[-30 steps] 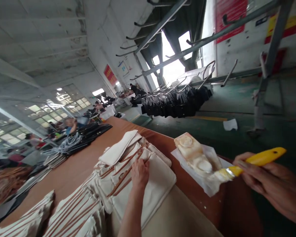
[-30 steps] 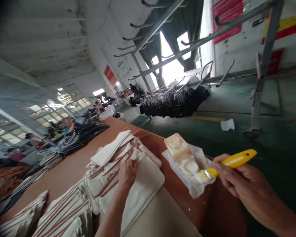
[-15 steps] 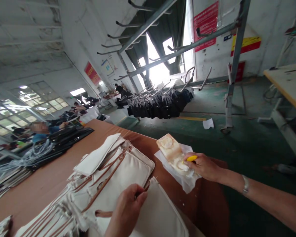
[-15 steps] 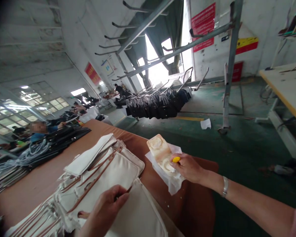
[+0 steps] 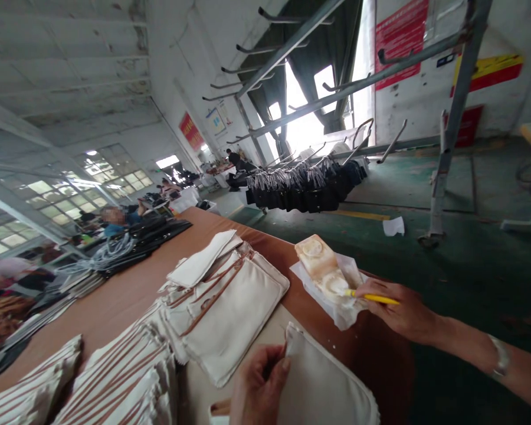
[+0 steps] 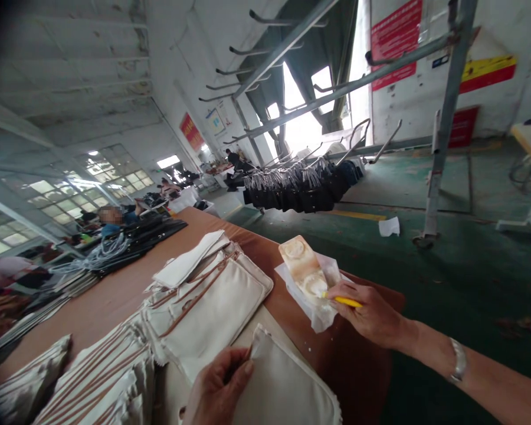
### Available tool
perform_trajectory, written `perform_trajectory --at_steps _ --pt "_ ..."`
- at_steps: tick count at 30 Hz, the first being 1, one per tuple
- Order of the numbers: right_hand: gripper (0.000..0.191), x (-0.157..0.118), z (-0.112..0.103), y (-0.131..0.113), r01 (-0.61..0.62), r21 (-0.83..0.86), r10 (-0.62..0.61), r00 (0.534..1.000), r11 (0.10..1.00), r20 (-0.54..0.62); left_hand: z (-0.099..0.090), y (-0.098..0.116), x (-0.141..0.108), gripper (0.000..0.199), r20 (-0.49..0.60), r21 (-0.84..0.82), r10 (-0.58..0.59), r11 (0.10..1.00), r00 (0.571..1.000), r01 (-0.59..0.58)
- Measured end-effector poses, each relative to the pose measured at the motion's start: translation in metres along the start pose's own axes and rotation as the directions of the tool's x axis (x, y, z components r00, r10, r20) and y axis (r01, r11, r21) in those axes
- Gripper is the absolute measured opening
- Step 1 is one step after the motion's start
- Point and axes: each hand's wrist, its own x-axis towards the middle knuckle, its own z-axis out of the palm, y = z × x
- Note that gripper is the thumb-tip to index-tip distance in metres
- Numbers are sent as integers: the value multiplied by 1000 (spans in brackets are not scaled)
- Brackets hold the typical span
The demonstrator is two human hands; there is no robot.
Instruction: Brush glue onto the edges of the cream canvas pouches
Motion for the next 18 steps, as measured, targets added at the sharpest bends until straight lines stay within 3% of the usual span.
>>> perform_trajectory --at_steps 5,10,14,18 --pt "22 3 -1 -7 -157 -16 155 985 987 -77 6 -3 -13 50 -78 50 109 993 991 -105" --pt "30 2 -4 -51 -312 367 378 918 876 -122 14 2 -23 43 -176 148 218 970 960 -193" --pt "33 7 -1 -95 -292 569 365 931 769 -15 21 10 -30 40 -189 197 281 949 941 -244" --pt "31 14 15 -113 -278 628 296 952 727 79 28 13 -34 37 -169 186 307 943 937 -276"
